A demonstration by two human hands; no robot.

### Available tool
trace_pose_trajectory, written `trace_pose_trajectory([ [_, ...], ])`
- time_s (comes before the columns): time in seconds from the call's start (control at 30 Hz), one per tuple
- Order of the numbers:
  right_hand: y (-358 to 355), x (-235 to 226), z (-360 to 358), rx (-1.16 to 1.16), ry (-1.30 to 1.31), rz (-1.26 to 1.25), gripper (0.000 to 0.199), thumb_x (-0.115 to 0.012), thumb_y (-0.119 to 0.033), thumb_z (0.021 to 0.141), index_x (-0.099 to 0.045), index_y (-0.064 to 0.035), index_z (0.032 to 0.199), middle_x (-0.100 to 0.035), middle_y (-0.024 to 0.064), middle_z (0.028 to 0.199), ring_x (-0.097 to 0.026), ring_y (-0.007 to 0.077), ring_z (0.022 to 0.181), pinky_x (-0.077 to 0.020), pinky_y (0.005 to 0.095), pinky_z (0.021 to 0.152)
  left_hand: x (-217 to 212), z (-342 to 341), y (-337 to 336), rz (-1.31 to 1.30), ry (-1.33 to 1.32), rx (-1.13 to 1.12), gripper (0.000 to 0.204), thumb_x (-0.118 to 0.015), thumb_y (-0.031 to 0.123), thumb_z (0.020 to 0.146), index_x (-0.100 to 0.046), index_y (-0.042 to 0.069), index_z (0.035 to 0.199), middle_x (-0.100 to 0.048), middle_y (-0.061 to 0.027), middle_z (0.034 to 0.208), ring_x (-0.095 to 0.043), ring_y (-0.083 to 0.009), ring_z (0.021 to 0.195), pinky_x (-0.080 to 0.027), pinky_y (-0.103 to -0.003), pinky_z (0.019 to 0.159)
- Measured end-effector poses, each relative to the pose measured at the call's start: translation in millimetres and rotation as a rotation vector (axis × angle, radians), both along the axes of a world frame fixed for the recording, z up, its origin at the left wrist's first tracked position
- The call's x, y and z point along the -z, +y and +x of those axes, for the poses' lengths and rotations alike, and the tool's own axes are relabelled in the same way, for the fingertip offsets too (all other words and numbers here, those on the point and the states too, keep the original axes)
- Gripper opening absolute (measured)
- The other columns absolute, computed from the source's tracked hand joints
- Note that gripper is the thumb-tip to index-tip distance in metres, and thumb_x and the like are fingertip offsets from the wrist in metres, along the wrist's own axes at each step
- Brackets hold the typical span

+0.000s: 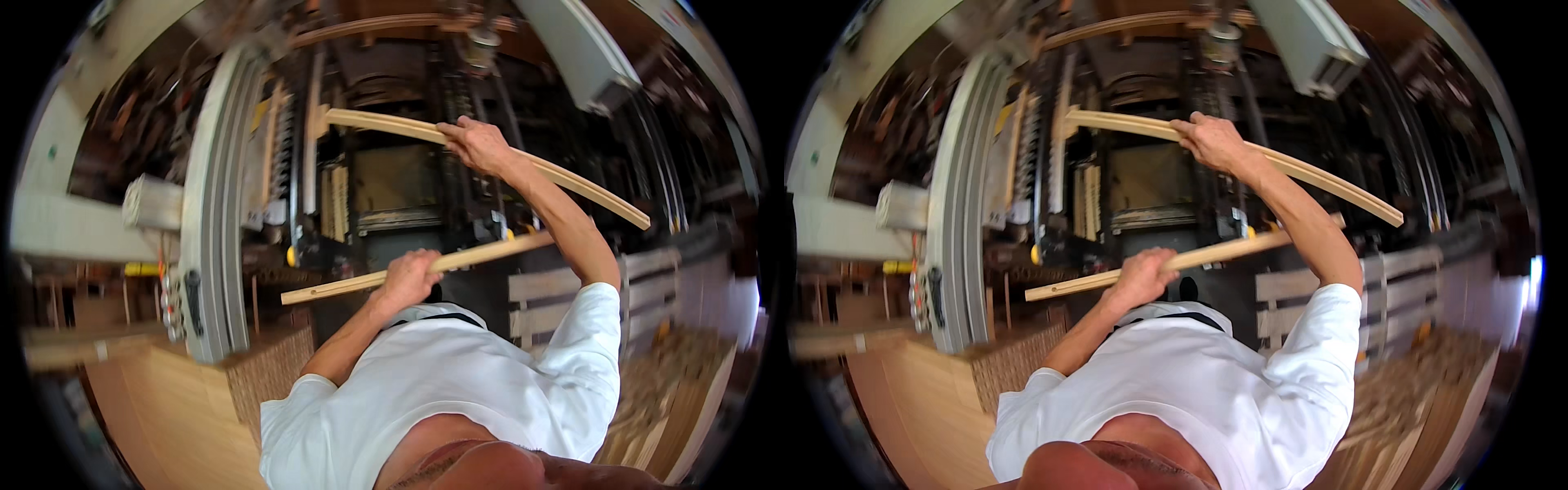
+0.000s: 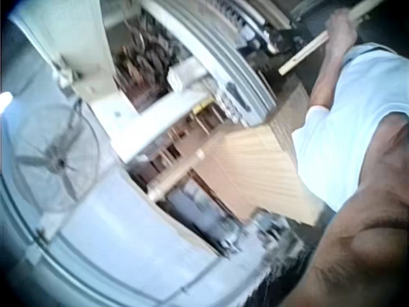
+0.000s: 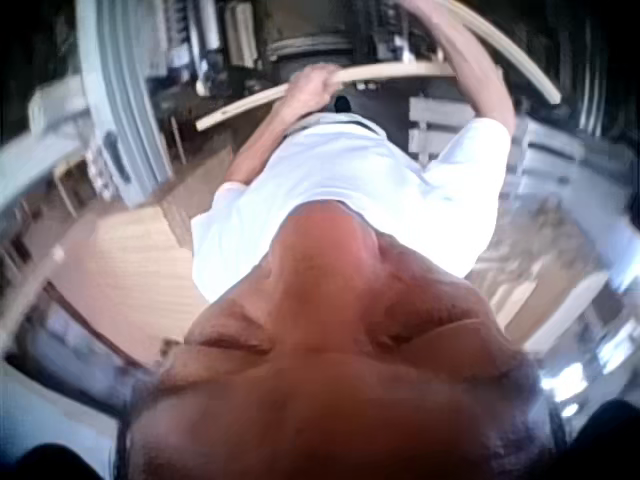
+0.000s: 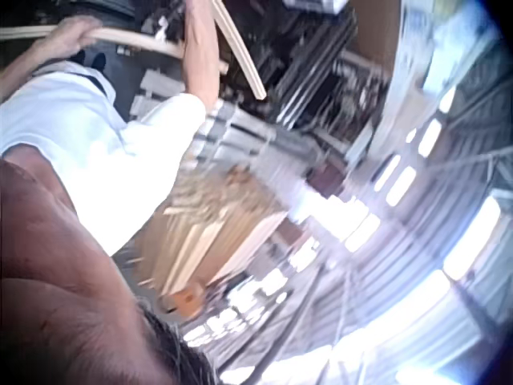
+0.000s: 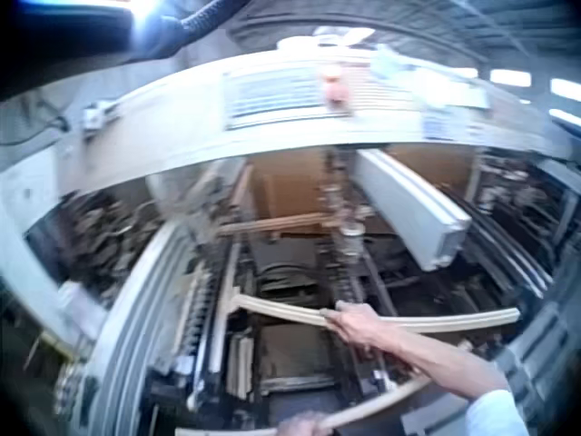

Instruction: The person repeatedly picks up thin wooden slats from a machine and stacks them on a nearby pile. The person handles the slats one at a time, placing them in a neat stack throughout the clip.

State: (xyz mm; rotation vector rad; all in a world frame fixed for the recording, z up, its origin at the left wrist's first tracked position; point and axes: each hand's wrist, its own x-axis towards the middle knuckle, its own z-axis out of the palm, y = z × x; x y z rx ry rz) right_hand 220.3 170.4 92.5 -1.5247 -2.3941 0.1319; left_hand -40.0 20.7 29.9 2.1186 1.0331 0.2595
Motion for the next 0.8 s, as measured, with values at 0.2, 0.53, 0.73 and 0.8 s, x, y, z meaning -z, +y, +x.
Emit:
trace_pose_trajectory([
  [0.2, 114.4, 68.8, -43.3, -0.183, 0.054, 0.131, 0.035, -0.059, -0.017, 0.093, -0.063, -0.015, 0.128, -0.06, 0.0151, 0.095, -0.062, 0.035, 0.087, -0.0504, 0.0457, 0.074, -37.5, -6.3, -47.3, 0.009, 0.041, -0.141, 0.032, -0.071, 0.019, 0.085, -0.064, 0.003, 0.112, -0.065, -0.0164, 0.097, -0.061, -0.0385, 0.093, -0.048, -0.048, 0.079],
  [0.53, 231.7, 104.6, -63.6, -0.021, -0.129, 0.333, 0.037, -0.057, -0.022, 0.095, -0.063, -0.0246, 0.131, -0.064, 0.0116, 0.106, -0.06, 0.0334, 0.098, -0.0491, 0.0448, 0.085, -69.8, -10.5, -74.8, -0.053, 0.131, -0.396, 0.037, -0.073, 0.021, 0.083, -0.065, 0.003, 0.115, -0.066, -0.0158, 0.098, -0.062, -0.0372, 0.094, -0.05, -0.046, 0.08],
  [0.73, 260.3, 105.3, -58.4, 0.068, -0.147, 0.315, 0.032, -0.053, -0.026, 0.097, -0.066, -0.0253, 0.126, -0.066, 0.0118, 0.105, -0.062, 0.0325, 0.098, -0.048, 0.0453, 0.084, -64.9, -9.1, -75.1, -0.052, 0.11, -0.457, 0.037, -0.073, 0.021, 0.083, -0.065, 0.004, 0.115, -0.066, -0.0155, 0.098, -0.062, -0.0369, 0.094, -0.05, -0.045, 0.081],
  [0.8, 258.7, 105.2, -61.9, 0.059, -0.136, 0.303, 0.034, -0.054, -0.019, 0.093, -0.067, -0.024, 0.124, -0.066, 0.0122, 0.107, -0.063, 0.0328, 0.099, -0.0485, 0.0456, 0.085, -63.7, -8.4, -71.7, -0.058, 0.106, -0.457, 0.037, -0.072, 0.021, 0.083, -0.065, 0.004, 0.115, -0.066, -0.0156, 0.098, -0.062, -0.0369, 0.094, -0.05, -0.046, 0.081],
])
